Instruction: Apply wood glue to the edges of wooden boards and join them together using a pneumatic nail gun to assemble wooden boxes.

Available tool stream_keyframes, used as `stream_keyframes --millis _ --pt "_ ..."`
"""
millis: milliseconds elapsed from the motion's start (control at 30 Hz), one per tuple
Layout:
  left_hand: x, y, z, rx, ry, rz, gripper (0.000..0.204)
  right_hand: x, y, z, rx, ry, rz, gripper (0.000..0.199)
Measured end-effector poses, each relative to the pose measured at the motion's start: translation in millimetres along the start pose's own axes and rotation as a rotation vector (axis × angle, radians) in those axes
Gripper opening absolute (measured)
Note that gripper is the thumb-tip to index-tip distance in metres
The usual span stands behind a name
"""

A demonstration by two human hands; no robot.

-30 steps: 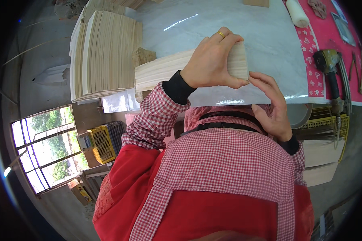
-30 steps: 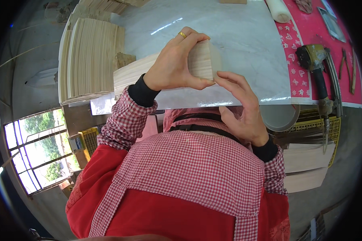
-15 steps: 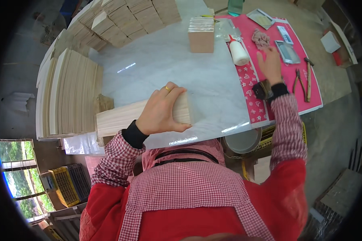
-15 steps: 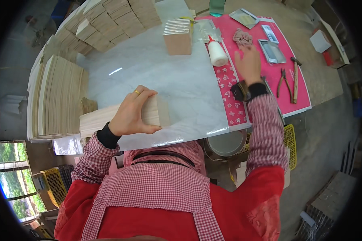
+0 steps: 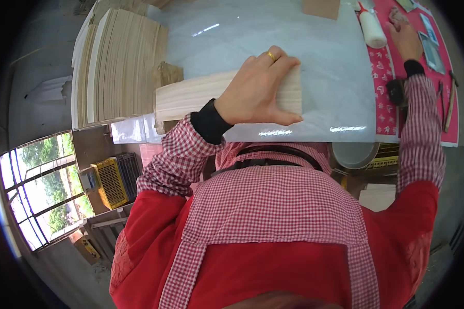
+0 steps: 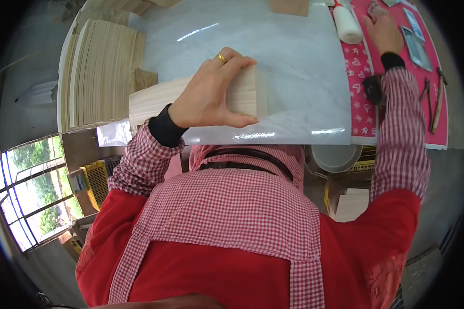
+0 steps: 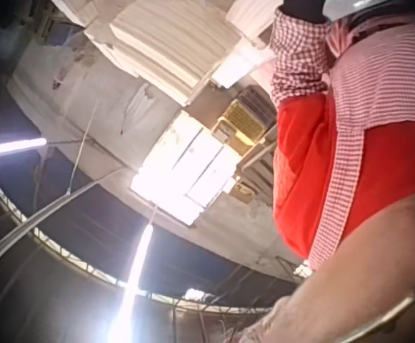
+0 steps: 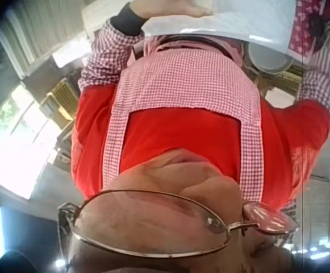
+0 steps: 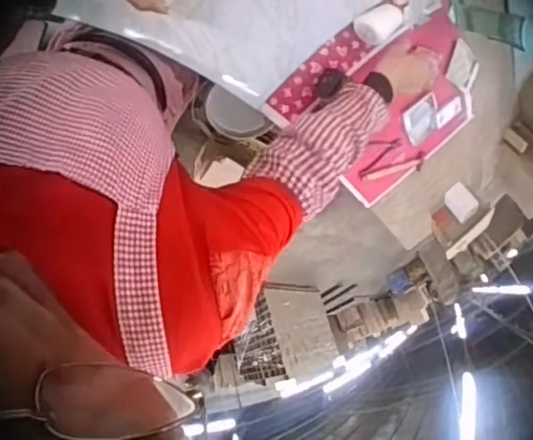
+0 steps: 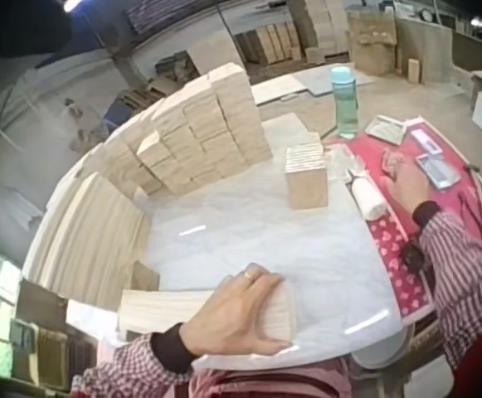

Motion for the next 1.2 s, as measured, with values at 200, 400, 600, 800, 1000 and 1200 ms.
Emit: stream_keyframes --millis 200,400,600,800,1000,1200 --pt "7 1 -2 -0.033 0.004 0.0 0.088 196 -112 -159 -1.036 -0.082 0.202 0.03" --pt "4 -2 2 0.005 0.053 0.019 0.089 264 -133 -213 -1.146 0.082 0.285 0.041" --pt "3 -1 3 0.002 0.07 0.016 0.087 262 -128 -225 -1.052 0.087 0.415 0.043" --pt "2 -1 -1 0.008 0.094 0.036 0.086 258 -126 -232 -0.996 0.08 0.516 0.043" --pt "2 3 -1 -0.006 0.101 0.054 0.09 261 -125 -235 -0.996 0.083 0.547 0.042" --pt "2 2 0 -0.016 0.088 0.054 0.085 262 -127 -237 -1.017 0.088 0.496 0.043"
Point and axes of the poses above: each hand's wrist, its own x-axis away from the middle knuckle, its own y-axis out of the palm, z = x × y, the point moved 1 cm from there along -x, towards the middle knuckle, and after that the axes turned 13 degrees about z, right-handed, at the moved point
